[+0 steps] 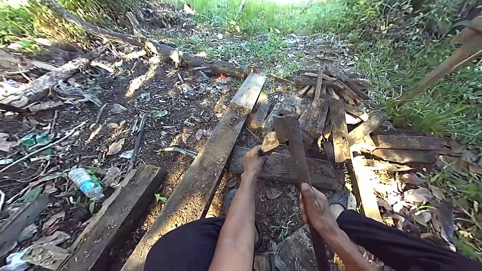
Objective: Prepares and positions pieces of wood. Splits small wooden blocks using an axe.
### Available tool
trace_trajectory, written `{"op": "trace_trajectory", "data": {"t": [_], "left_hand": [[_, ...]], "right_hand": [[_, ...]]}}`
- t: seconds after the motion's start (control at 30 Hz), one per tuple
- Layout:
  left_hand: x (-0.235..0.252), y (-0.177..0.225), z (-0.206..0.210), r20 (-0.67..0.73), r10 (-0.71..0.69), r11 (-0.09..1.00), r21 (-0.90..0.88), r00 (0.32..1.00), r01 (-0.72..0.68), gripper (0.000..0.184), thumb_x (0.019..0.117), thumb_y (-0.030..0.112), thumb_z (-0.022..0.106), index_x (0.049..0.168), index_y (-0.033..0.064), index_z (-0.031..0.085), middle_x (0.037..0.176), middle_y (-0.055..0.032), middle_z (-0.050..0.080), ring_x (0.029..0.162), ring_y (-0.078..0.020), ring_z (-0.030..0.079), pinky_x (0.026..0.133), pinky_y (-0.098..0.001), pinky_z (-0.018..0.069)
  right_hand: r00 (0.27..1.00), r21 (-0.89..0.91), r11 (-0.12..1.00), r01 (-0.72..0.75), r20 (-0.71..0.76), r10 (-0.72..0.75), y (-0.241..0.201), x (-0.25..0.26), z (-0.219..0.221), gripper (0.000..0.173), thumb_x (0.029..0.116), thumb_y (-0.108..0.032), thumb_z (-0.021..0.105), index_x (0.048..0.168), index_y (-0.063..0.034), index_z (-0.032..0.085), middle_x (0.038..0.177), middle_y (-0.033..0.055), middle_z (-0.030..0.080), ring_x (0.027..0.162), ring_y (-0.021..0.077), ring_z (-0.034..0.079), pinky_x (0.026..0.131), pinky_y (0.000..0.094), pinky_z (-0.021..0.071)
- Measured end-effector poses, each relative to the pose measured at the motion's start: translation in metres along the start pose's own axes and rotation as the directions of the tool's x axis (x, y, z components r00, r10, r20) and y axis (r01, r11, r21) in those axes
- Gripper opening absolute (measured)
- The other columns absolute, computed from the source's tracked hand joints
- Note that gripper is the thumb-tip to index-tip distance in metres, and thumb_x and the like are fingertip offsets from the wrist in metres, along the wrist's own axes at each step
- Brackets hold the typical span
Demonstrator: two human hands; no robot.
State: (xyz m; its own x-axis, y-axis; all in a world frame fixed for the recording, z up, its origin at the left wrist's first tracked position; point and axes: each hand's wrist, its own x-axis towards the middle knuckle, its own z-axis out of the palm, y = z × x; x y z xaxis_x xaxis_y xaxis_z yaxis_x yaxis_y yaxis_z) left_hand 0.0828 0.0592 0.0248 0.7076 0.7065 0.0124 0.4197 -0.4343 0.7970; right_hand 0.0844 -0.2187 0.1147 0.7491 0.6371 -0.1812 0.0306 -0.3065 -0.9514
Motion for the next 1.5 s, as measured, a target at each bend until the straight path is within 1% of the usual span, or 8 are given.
{"op": "trace_trajectory", "data": {"t": [0.33, 0.47, 0.57, 0.77, 0.93, 1.13, 1.27, 1.5], "left_hand": [[0.005, -0.006, 0.001, -0.007, 0.025, 0.999, -0.024, 1.0, -0.026, 0.039, 0.0844, 0.029, 0.082, 0.121, 0.0193, 0.073, 0.11, -0.006, 0.076, 0.104, -0.0228, 0.072, 0.095, -0.0535, 0.0573], [0.001, -0.007, -0.002, -0.001, 0.008, 1.0, -0.009, 1.0, -0.008, 0.04, 0.0849, 0.031, 0.081, 0.122, 0.018, 0.073, 0.112, -0.0064, 0.076, 0.106, -0.0225, 0.072, 0.097, -0.0523, 0.0568], [-0.002, -0.009, -0.001, -0.013, 0.019, 1.0, -0.005, 1.0, -0.019, 0.041, 0.0847, 0.03, 0.082, 0.123, 0.017, 0.073, 0.113, -0.0065, 0.076, 0.107, -0.0227, 0.072, 0.098, -0.052, 0.0565], [-0.009, -0.01, -0.004, -0.014, 0.007, 1.0, -0.002, 1.0, -0.007, 0.044, 0.0848, 0.031, 0.082, 0.125, 0.0168, 0.072, 0.115, -0.007, 0.076, 0.107, -0.0251, 0.072, 0.096, -0.0551, 0.0565], [-0.006, -0.01, -0.005, -0.028, -0.023, 1.0, -0.021, 0.999, 0.022, 0.041, 0.0848, 0.031, 0.083, 0.123, 0.0192, 0.073, 0.11, -0.0059, 0.076, 0.102, -0.0245, 0.073, 0.09, -0.0573, 0.0584], [0.0, -0.008, -0.004, -0.007, -0.043, 0.999, 0.015, 0.999, 0.043, 0.041, 0.0858, 0.034, 0.081, 0.123, 0.0204, 0.073, 0.112, -0.0049, 0.076, 0.103, -0.0239, 0.073, 0.093, -0.0556, 0.0575], [0.0, -0.009, -0.001, -0.022, -0.03, 1.0, 0.002, 0.999, 0.03, 0.041, 0.0854, 0.034, 0.082, 0.123, 0.0205, 0.073, 0.11, -0.0039, 0.077, 0.101, -0.0225, 0.073, 0.092, -0.0552, 0.0587], [-0.001, -0.004, -0.002, -0.016, -0.024, 0.998, 0.051, 1.0, 0.025, 0.044, 0.0862, 0.036, 0.082, 0.126, 0.0195, 0.072, 0.113, -0.0066, 0.076, 0.103, -0.0259, 0.073, 0.091, -0.0575, 0.0578]], "right_hand": [[0.991, 0.131, 0.983, 0.13, 0.021, -0.134, 0.046, 0.019, 0.016, 0.072, 0.0935, -0.079, 0.042, 0.097, -0.0094, 0.059, 0.058, -0.0001, 0.053, 0.042, 0.014, 0.053, 0.041, 0.0329, 0.0516], [0.998, 0.118, 0.993, -0.002, 0.061, -0.006, -0.006, -0.005, 0.002, 0.067, 0.0983, -0.074, 0.041, 0.095, -0.01, 0.06, 0.055, 0.0025, 0.051, 0.039, 0.0165, 0.051, 0.037, 0.0341, 0.0496], [0.99, 0.075, 0.992, -0.097, 0.114, 0.088, -0.052, -0.026, -0.017, 0.065, 0.1034, -0.067, 0.032, 0.107, -0.0091, 0.06, 0.058, 0.0048, 0.054, 0.04, 0.0194, 0.053, 0.038, 0.0357, 0.0515], [0.993, 0.111, 0.989, -0.096, 0.077, 0.088, -0.051, -0.038, -0.016, 0.082, 0.0975, -0.079, 0.027, 0.119, -0.0073, 0.061, 0.062, 0.0056, 0.058, 0.042, 0.0203, 0.056, 0.038, 0.0358, 0.0528], [0.999, 0.184, 0.983, -0.026, 0.033, 0.021, -0.034, -0.011, -0.005, 0.057, 0.1043, -0.061, 0.038, 0.101, -0.0087, 0.06, 0.053, 0.0021, 0.051, 0.036, 0.0163, 0.05, 0.034, 0.0334, 0.0489], [0.999, 0.133, 0.991, 0.031, -0.014, -0.029, -0.033, -0.014, -0.001, 0.073, 0.0994, -0.075, 0.031, 0.101, -0.0076, 0.061, 0.056, 0.002, 0.055, 0.038, 0.0165, 0.053, 0.035, 0.0338, 0.0509], [0.957, 0.241, 0.926, 0.29, -0.096, -0.274, -0.063, -0.024, -0.006, 0.071, 0.0961, -0.077, 0.036, 0.102, -0.0102, 0.06, 0.057, -0.0019, 0.055, 0.04, 0.0132, 0.054, 0.036, 0.0333, 0.0516], [0.689, 0.369, 0.593, 0.716, -0.238, -0.684, -0.112, -0.012, -0.024, 0.064, 0.0941, -0.079, 0.041, 0.098, -0.0204, 0.068, 0.063, -0.0011, 0.061, 0.046, 0.014, 0.058, 0.043, 0.0318, 0.0534]]}}
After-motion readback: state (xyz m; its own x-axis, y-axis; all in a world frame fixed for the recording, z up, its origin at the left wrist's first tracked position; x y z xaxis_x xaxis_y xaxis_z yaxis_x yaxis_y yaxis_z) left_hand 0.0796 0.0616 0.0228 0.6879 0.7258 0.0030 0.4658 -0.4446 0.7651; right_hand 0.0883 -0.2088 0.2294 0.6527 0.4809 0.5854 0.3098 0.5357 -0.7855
